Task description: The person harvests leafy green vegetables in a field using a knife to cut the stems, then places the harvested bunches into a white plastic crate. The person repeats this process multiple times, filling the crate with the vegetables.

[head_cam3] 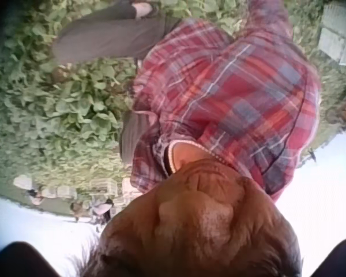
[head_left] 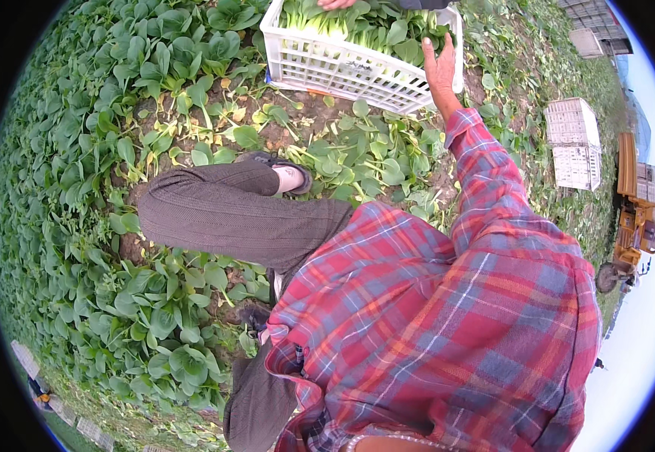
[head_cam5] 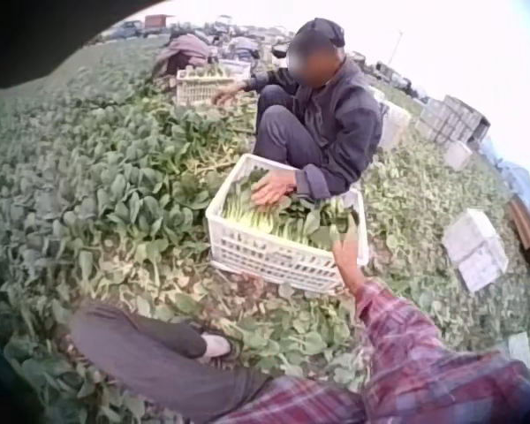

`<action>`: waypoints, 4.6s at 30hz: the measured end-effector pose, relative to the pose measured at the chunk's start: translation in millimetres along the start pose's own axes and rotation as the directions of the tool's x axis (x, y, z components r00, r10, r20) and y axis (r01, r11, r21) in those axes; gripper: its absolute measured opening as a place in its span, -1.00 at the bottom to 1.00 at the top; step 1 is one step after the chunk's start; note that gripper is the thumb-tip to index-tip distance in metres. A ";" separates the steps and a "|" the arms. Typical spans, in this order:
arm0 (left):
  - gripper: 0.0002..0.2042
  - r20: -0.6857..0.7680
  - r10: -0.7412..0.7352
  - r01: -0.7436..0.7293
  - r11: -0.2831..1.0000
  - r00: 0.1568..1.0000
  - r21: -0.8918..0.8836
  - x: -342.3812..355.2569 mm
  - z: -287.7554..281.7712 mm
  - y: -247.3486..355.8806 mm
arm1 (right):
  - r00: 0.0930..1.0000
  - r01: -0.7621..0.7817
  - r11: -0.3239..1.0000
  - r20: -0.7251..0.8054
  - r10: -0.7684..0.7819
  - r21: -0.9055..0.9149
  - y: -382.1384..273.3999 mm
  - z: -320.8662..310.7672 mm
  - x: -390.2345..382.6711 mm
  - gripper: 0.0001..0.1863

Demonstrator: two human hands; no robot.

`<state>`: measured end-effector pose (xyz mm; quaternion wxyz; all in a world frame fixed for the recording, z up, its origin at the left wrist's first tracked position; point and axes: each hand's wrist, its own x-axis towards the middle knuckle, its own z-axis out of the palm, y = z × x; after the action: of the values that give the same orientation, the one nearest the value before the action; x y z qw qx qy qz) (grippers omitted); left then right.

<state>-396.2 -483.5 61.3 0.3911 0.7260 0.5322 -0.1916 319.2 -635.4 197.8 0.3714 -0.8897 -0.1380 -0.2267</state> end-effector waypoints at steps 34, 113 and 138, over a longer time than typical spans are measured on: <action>-0.89 0.040 0.864 -0.720 0.393 0.503 0.572 131.2 -223.9 -75.1 | -0.210 0.699 0.497 0.812 -0.545 0.514 -357.4 309.3 -490.3 -0.77; -0.30 -0.793 0.396 -0.335 0.907 0.463 0.257 60.5 -210.6 -62.4 | -0.177 -0.794 0.607 0.970 -0.168 -0.040 -427.5 153.3 -530.8 -0.63; -0.36 -0.726 0.052 0.074 0.987 0.686 0.140 84.5 -141.8 -224.0 | -0.409 0.389 0.716 0.805 -0.430 0.580 -391.6 208.3 -647.8 -0.61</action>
<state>-592.0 -292.9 9.1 0.0882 0.7678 0.6310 0.0676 -336.7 -266.0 -25.0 0.0249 -0.5965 -0.6919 0.4060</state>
